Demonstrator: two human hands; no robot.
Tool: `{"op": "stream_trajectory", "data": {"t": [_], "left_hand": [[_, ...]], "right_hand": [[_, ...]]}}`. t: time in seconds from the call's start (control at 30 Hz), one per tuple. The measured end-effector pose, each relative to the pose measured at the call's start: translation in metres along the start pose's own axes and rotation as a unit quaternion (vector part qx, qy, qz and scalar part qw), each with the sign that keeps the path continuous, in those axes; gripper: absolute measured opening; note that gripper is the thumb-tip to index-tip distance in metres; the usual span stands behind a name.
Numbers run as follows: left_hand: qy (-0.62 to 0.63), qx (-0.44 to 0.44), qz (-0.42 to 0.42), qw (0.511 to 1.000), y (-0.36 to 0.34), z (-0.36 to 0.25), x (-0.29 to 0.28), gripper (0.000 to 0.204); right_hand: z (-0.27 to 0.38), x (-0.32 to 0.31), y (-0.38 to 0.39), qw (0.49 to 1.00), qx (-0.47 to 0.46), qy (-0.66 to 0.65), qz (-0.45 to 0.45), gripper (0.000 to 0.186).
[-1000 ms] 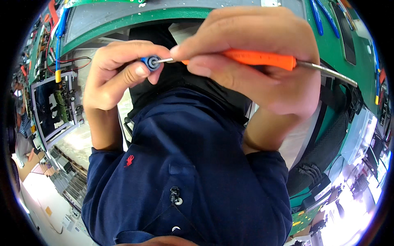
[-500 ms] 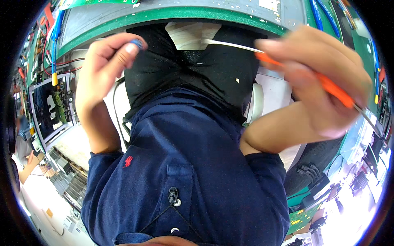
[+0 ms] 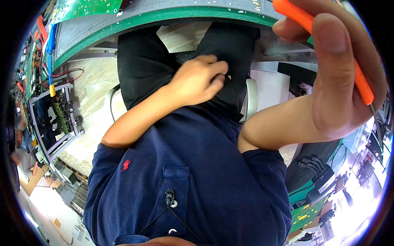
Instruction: The person holds a small blue cylindrical component and uses a screwdriver to pry and manipulate parts within its opening.
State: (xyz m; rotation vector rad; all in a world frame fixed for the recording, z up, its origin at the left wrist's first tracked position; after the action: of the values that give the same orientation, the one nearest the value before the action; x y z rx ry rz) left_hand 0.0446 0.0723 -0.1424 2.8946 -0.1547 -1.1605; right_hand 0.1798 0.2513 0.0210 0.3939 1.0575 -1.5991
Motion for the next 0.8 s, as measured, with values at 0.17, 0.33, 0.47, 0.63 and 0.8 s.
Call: {"op": "stream_trajectory", "data": {"t": [0.17,0.33,0.47,0.63,0.8], "left_hand": [[-0.098,0.005,0.027,0.995,-0.027,0.024,0.044,0.023],[-0.096,0.022,0.018,0.995,-0.027,0.034,0.060,0.014],[-0.095,-0.107,-0.129,0.981,-0.023,0.052,0.019,0.014],[-0.134,-0.185,-0.261,0.938,-0.004,0.097,-0.016,0.021],[-0.056,-0.183,-0.252,0.949,0.009,0.094,-0.027,0.022]], "right_hand": [[0.009,0.005,0.002,0.999,0.001,-0.022,-0.026,0.038],[0.007,0.008,0.001,1.000,-0.005,-0.019,-0.022,0.038],[0.010,0.007,-0.002,1.000,-0.006,-0.014,-0.003,0.039],[0.018,0.014,-0.010,1.000,-0.009,-0.006,-0.019,0.039],[0.031,0.022,-0.021,0.999,0.025,0.013,-0.025,0.038]]}}
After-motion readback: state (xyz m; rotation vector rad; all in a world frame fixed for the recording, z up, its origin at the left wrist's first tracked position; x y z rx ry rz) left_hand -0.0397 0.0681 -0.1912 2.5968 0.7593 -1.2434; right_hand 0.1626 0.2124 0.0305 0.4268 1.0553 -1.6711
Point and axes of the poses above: each hand's wrist, its own y-axis away from the middle knuckle, its own x-axis out of the palm, z = x × y, the point moved 2 cm from there along -y, towards the middle knuckle, and after that the axes turned 12 degrees about z, right-handed, at the moved point
